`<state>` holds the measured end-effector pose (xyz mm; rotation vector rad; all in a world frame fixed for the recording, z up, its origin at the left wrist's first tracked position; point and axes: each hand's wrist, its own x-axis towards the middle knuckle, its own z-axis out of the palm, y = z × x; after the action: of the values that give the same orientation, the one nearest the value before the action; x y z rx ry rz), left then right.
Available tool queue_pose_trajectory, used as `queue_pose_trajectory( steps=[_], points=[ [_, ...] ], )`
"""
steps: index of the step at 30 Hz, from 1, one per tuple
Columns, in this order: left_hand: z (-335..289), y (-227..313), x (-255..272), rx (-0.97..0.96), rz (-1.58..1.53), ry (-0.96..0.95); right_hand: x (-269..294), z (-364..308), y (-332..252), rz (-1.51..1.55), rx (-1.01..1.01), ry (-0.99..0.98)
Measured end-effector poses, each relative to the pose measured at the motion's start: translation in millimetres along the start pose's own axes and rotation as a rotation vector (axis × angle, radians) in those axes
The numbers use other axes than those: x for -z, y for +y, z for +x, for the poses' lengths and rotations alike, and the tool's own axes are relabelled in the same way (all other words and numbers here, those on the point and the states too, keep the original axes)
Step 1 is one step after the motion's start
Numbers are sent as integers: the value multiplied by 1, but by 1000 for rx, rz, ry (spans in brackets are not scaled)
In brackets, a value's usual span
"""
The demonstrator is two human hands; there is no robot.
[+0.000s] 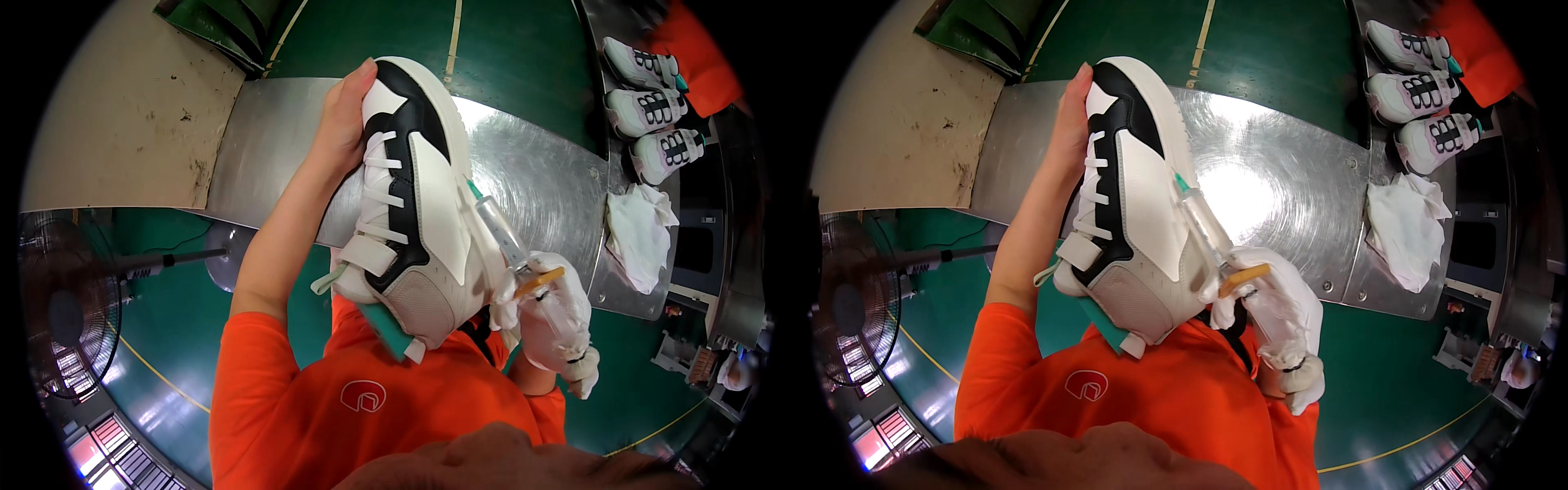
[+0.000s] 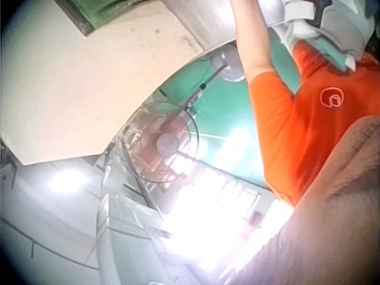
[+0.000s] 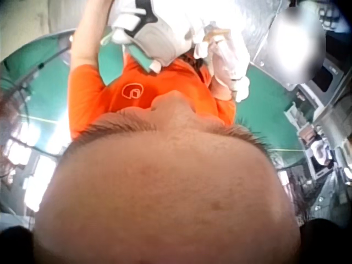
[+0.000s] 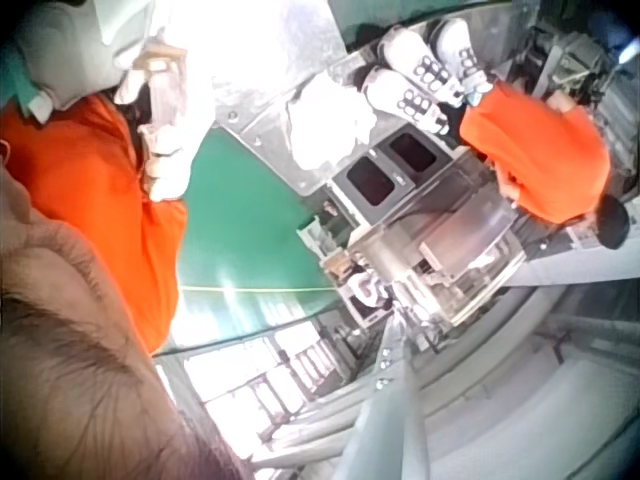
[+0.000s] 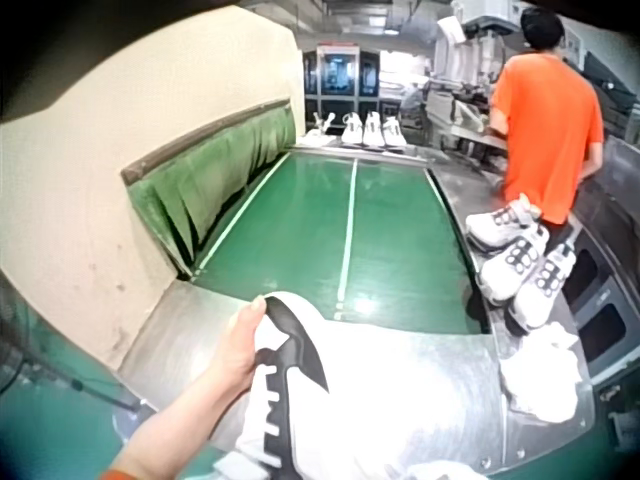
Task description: The person injects a clear liquid into the seams of several sneakers using a syringe. They handle each shoe individually, rotating it to access different areas, and place the treated shoes on a metal table.
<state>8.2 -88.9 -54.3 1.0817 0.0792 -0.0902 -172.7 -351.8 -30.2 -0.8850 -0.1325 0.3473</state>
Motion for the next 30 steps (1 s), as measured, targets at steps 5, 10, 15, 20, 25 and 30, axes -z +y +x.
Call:
queue_pose_trajectory(
  steps=[5,10,15,20,25,30],
  points=[
    [0,1,0,-7,6,-37,10,10,10,4,56,-148],
    [0,1,0,2,2,-44,0,6,6,-14,-51,47],
    [0,1,1,-5,4,-47,-12,12,2,7,-60,102],
    [0,0,2,-21,6,-60,-8,12,4,24,-59,67],
    [-1,2,1,-34,13,-69,-1,15,1,-74,107,-178],
    [0,1,3,-34,9,-74,-15,16,-5,-154,239,-30]
  ],
)
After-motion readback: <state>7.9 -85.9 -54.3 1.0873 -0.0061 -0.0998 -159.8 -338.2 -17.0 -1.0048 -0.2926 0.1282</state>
